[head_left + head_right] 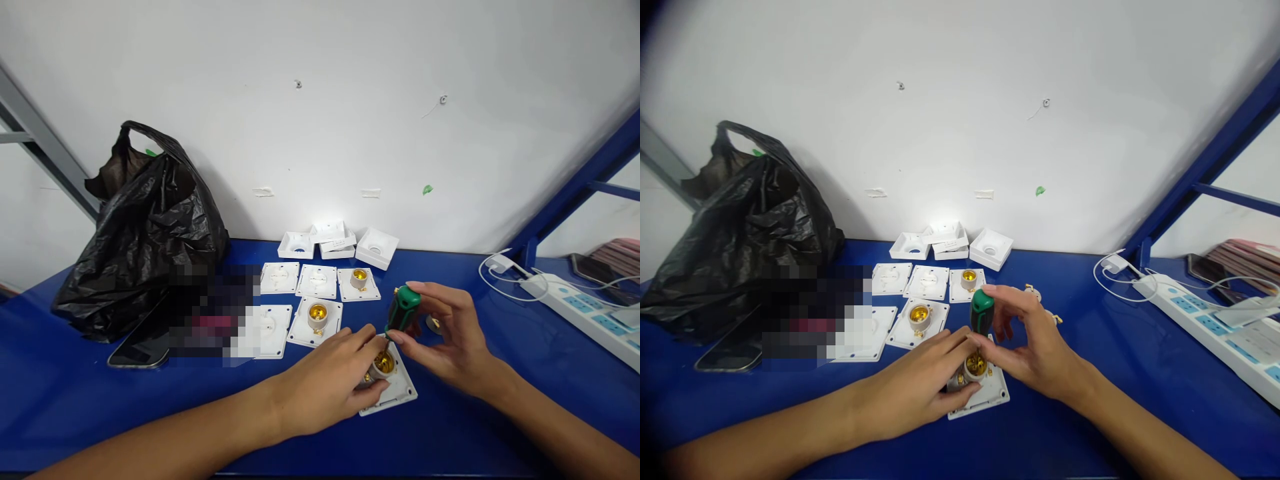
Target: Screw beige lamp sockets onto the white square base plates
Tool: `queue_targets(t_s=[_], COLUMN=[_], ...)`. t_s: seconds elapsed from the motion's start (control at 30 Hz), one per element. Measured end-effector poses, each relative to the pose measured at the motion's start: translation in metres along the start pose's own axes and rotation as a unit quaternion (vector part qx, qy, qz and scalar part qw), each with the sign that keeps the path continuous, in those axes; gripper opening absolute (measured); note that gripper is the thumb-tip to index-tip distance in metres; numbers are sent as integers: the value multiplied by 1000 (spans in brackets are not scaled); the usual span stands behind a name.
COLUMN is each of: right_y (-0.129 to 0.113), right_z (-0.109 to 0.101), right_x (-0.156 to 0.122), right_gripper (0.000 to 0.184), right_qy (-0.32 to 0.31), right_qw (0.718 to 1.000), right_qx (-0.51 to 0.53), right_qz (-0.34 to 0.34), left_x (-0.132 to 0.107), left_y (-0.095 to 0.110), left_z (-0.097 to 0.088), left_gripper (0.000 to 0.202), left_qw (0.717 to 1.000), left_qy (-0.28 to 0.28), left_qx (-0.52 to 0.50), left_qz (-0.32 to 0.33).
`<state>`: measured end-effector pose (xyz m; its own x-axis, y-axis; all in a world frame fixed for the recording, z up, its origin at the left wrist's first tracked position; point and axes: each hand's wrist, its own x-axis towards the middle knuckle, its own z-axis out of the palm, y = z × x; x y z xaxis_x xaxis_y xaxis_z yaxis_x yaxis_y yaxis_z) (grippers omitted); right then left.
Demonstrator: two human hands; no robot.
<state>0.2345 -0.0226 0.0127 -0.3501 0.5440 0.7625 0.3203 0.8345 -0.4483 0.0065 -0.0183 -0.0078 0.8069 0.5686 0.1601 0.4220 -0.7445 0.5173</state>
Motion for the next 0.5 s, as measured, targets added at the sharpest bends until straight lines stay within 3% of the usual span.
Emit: queue_targets(t_s=[0.5], right_y=[-1], right_z=[1], right_x=[0], right_gripper=[76], right_qy=[5], right_qw=[1000], right_qx=[1], right_qz=[1], left_x=[1], left_y=[-1], left_z=[0], left_gripper=[32], left_qw=[1000], left_qy=[1], left_qx=[7], left_qz=[7])
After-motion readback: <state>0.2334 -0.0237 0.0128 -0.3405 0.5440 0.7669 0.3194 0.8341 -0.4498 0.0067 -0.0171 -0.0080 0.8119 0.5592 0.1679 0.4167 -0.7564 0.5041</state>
